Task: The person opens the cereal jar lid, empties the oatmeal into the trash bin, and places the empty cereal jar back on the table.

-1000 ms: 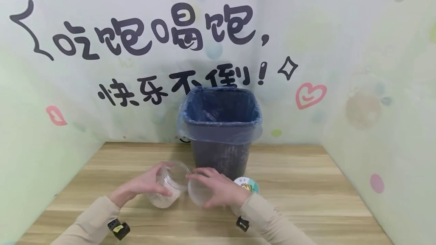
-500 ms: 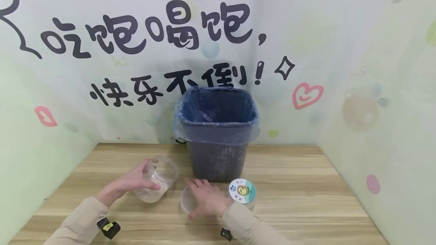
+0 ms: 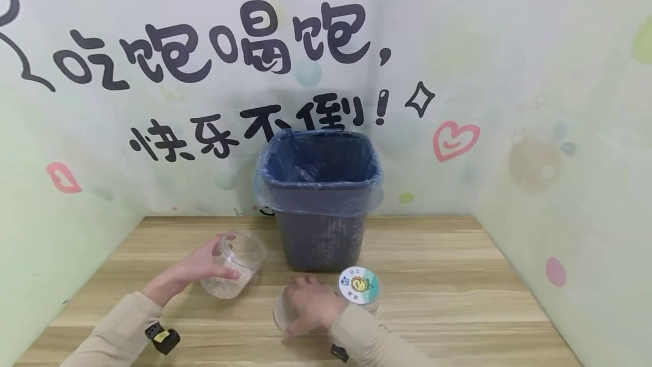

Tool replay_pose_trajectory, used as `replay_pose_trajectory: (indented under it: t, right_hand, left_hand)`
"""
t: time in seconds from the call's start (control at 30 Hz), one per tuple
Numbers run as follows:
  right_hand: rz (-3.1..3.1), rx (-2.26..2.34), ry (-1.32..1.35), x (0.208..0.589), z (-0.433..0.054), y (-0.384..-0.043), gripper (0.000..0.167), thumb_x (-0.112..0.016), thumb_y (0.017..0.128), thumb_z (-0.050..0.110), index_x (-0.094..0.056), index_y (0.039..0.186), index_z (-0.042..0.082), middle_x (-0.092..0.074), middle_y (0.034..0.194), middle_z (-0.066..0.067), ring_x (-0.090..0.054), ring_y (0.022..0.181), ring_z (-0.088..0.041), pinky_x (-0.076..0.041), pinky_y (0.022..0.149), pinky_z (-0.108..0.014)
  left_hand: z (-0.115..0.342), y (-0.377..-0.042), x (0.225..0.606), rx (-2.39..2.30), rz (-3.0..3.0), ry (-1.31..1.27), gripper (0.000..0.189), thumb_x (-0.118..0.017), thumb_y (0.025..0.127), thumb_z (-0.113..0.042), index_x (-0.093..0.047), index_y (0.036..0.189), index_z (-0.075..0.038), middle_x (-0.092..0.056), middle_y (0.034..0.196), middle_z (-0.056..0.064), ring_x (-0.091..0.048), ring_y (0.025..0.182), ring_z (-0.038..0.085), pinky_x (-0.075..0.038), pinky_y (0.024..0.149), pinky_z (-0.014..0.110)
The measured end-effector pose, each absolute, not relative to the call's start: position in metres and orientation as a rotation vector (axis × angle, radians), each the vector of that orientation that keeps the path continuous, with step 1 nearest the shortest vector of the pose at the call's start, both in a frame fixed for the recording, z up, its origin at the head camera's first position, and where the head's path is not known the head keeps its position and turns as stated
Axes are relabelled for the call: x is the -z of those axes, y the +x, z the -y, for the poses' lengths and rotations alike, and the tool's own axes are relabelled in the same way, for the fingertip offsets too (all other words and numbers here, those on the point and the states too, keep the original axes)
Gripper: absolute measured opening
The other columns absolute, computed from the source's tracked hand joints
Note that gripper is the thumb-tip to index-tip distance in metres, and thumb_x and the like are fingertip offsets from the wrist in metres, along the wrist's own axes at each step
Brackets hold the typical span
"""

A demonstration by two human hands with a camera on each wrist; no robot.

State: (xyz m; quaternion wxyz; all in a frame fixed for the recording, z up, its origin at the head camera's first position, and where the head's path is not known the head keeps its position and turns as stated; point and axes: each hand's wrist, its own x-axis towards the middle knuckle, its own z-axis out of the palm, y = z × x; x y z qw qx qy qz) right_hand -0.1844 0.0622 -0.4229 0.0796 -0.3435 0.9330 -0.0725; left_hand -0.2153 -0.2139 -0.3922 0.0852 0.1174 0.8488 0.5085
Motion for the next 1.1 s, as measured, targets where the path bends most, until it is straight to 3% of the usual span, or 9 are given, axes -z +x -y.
replay_pose_trajectory:
  t: [0.23, 0.4, 0.7, 0.9, 1.1]
  right_hand:
    - [-2.812, 0.27, -1.134, 0.385, -0.08, -0.183, 0.062, -0.075, 0.076, 0.049, -0.063, 0.125, 0.014, -0.058, 0.122, -0.003, -0.055, 0.109, -0.022, -0.048, 0.088, -0.038]
    - [-2.851, 0.353, -1.239, 0.349, -0.098, -0.182, 0.057, -0.071, 0.083, 0.046, -0.062, 0.126, 0.01, -0.061, 0.118, -0.006, -0.059, 0.104, -0.024, -0.051, 0.082, -0.04]
    - [-2.868, 0.588, -1.379, 0.284, -0.143, -0.187, 0.047, -0.066, 0.091, 0.037, -0.062, 0.122, 0.003, -0.066, 0.115, -0.008, -0.063, 0.1, -0.02, -0.05, 0.086, -0.039]
    - [-2.923, 0.671, -1.206, 0.244, -0.169, -0.194, 0.044, -0.066, 0.092, 0.034, -0.061, 0.123, 0.002, -0.064, 0.118, -0.009, -0.06, 0.106, -0.026, -0.049, 0.089, -0.044]
    - [-2.902, 0.805, -1.082, 0.224, -0.186, -0.212, 0.031, -0.067, 0.092, 0.023, -0.061, 0.115, 0.003, -0.067, 0.096, -0.003, -0.064, 0.091, -0.022, -0.051, 0.081, -0.041]
  left_hand:
    - [0.213, -0.217, 0.39, -1.521, -2.543, 0.353, 0.096, -0.083, 0.066, -0.013, -0.028, 0.142, 0.008, -0.041, 0.134, 0.034, -0.035, 0.125, 0.052, -0.034, 0.099, 0.062]
    - [0.211, -0.218, 0.389, -1.51, -2.556, 0.361, 0.095, -0.083, 0.066, -0.015, -0.03, 0.141, 0.007, -0.042, 0.133, 0.033, -0.038, 0.124, 0.051, -0.036, 0.098, 0.061]
    - [0.212, -0.217, 0.393, -1.496, -2.545, 0.333, 0.097, -0.084, 0.068, -0.012, -0.026, 0.143, 0.009, -0.041, 0.133, 0.034, -0.042, 0.119, 0.051, -0.038, 0.095, 0.063]
    - [0.214, -0.217, 0.4, -1.48, -2.548, 0.325, 0.099, -0.085, 0.067, -0.016, -0.027, 0.143, 0.008, -0.038, 0.135, 0.036, -0.037, 0.124, 0.054, -0.035, 0.097, 0.064]
    - [0.218, -0.216, 0.403, -1.487, -2.532, 0.314, 0.097, -0.085, 0.068, -0.016, -0.028, 0.143, 0.008, -0.04, 0.135, 0.035, -0.037, 0.123, 0.053, -0.035, 0.096, 0.065]
